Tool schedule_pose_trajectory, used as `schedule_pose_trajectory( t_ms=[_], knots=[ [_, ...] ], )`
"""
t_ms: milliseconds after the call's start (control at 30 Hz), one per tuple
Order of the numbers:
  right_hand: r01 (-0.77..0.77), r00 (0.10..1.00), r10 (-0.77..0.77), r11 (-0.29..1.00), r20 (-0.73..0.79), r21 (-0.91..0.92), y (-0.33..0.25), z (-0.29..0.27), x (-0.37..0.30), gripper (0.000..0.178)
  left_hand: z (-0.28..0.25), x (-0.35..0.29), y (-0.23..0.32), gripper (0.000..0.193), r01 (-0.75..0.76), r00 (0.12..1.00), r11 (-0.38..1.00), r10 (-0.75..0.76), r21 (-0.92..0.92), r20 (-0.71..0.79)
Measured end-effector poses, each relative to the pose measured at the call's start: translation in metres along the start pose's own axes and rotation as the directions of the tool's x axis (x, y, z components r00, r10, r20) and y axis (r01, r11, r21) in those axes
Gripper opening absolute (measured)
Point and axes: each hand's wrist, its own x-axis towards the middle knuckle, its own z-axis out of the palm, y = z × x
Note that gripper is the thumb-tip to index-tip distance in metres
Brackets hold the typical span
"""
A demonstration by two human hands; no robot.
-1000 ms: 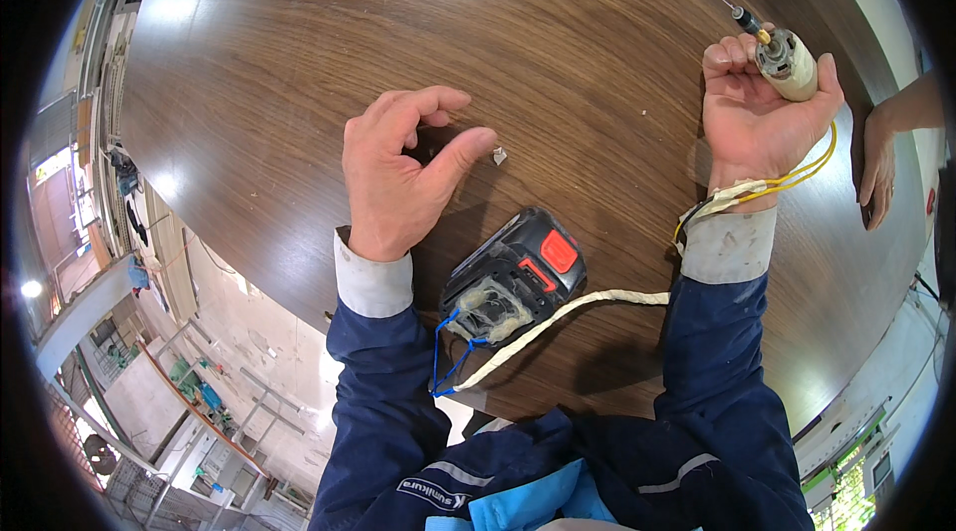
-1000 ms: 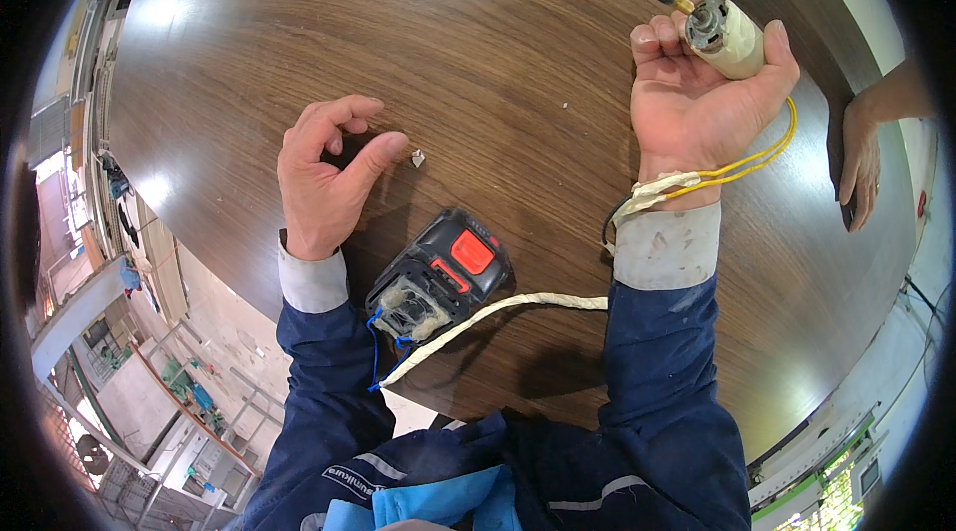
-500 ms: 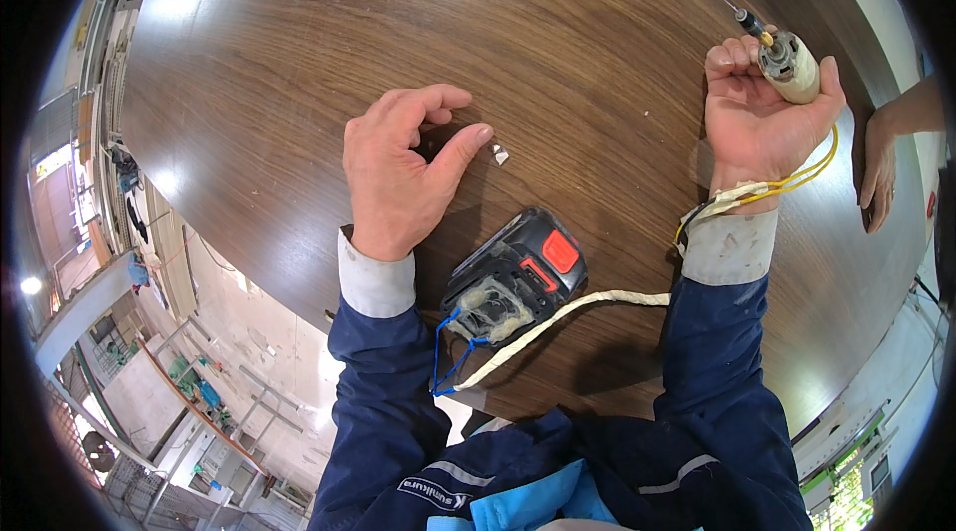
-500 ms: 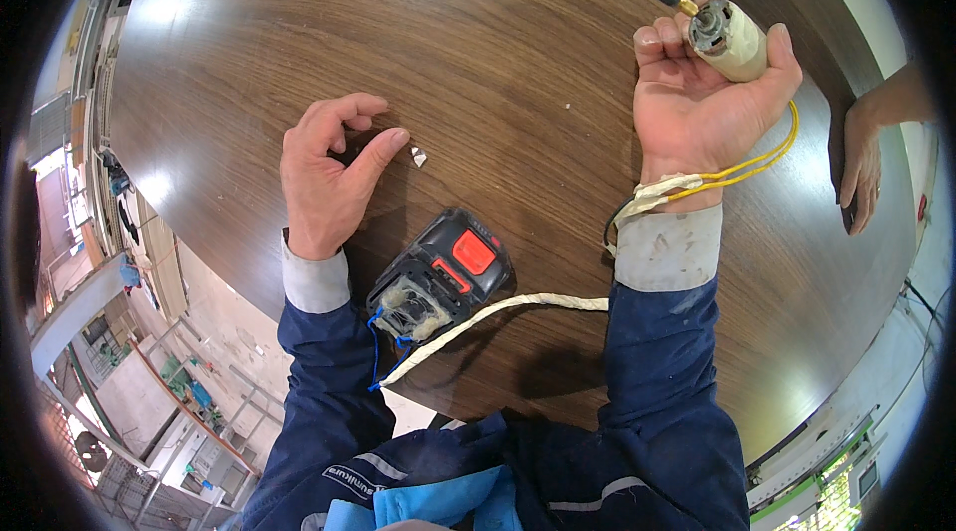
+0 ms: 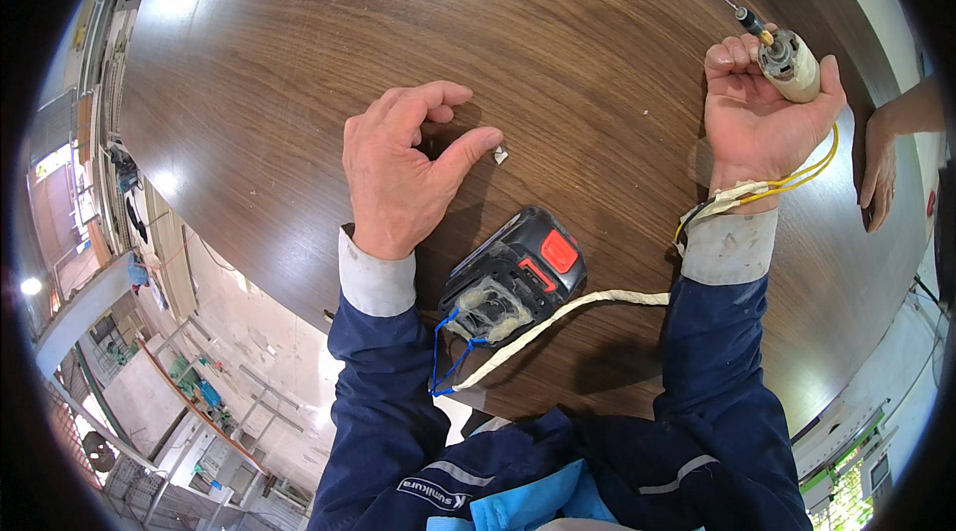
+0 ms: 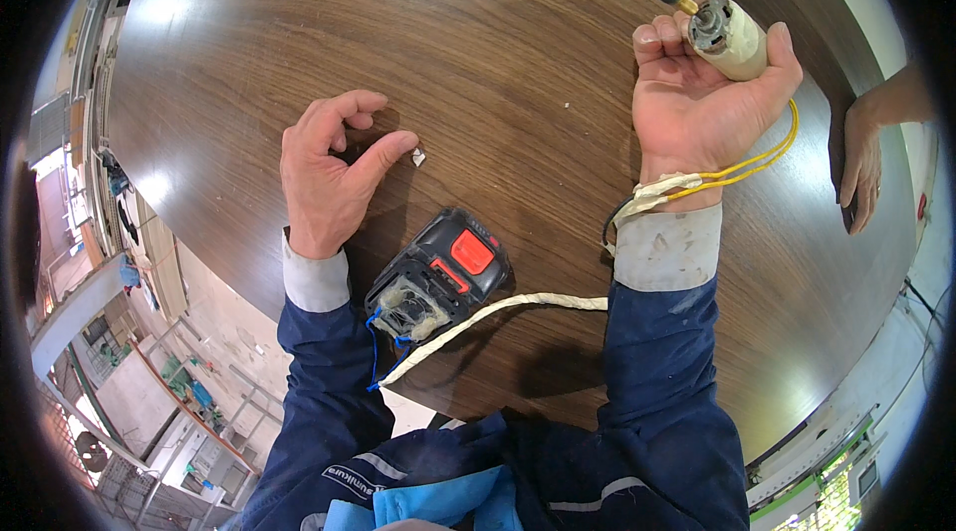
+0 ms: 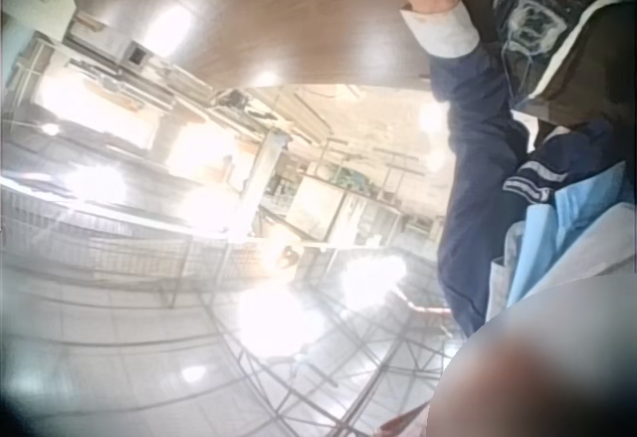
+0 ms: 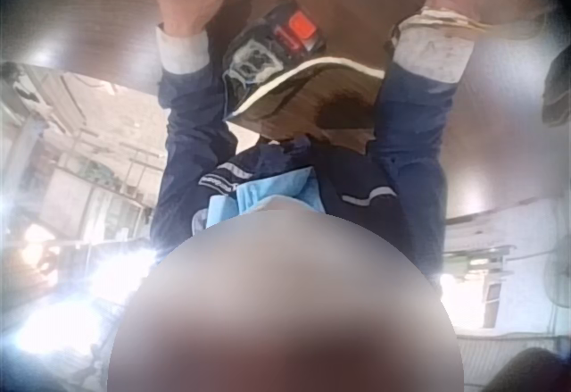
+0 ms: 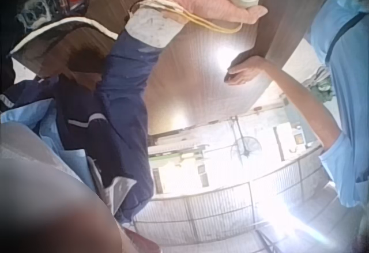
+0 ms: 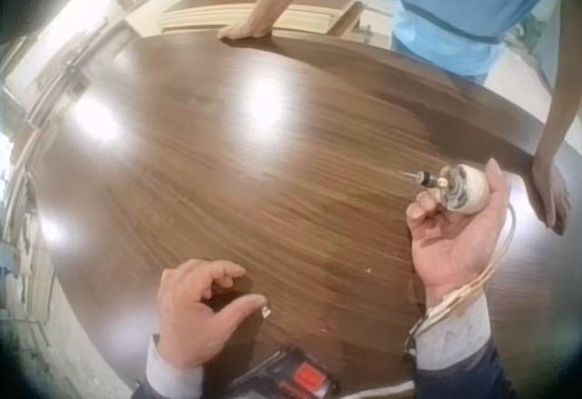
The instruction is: The person sands a large wooden tabletop using a handheld electric sander, moving it across the surface in multiple passes. They pause to inspect small wood chips, then continue sanding before walking away with the tools.
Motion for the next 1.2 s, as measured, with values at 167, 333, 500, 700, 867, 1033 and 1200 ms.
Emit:
schedule_pose_trajectory(
  t_ms=[167,333,500,700,867,1033,1200],
  knots=[
    [0.006,1.000,-0.007,1.000,-0.020,-0.009,0.0004,0.0007,-0.0004,0.063,-0.0008,0.0012,-0.0017,0.041,0.035,0.999,0.988,-0.033,-0.148,0.015],
    [0.007,1.000,-0.007,1.000,-0.020,-0.021,0.0003,0.0007,0.0001,0.064,-0.0024,0.0006,-0.0009,0.042,0.009,1.000,0.996,-0.008,-0.084,0.016],
    [0.012,1.000,-0.013,1.000,-0.027,-0.024,0.0008,0.0005,0.0002,0.065,-0.0029,-0.0001,-0.0005,0.044,0.001,1.000,0.999,0.000,-0.044,0.026],
    [0.011,1.000,-0.012,1.000,-0.024,-0.022,0.0008,0.0008,0.0002,0.065,0.0001,0.0000,0.0035,0.047,0.043,0.999,0.998,-0.041,-0.054,0.024],
    [0.008,1.000,-0.009,1.000,-0.006,-0.022,0.0012,-0.0002,0.0001,0.064,0.0035,-0.0010,0.0061,0.047,0.024,1.000,1.000,-0.024,0.008,-0.007],
    [0.012,1.000,-0.013,1.000,-0.013,-0.019,0.0012,-0.0001,0.0005,0.063,0.0061,-0.0002,-0.0002,0.039,0.045,0.997,0.992,-0.051,-0.115,-0.053],
    [-0.002,0.999,0.002,1.000,-0.033,-0.009,0.0007,0.0007,0.0006,0.063,0.0019,0.0020,-0.0026,0.024,-0.085,0.996,0.984,0.078,-0.155,-0.046]
  ],
)
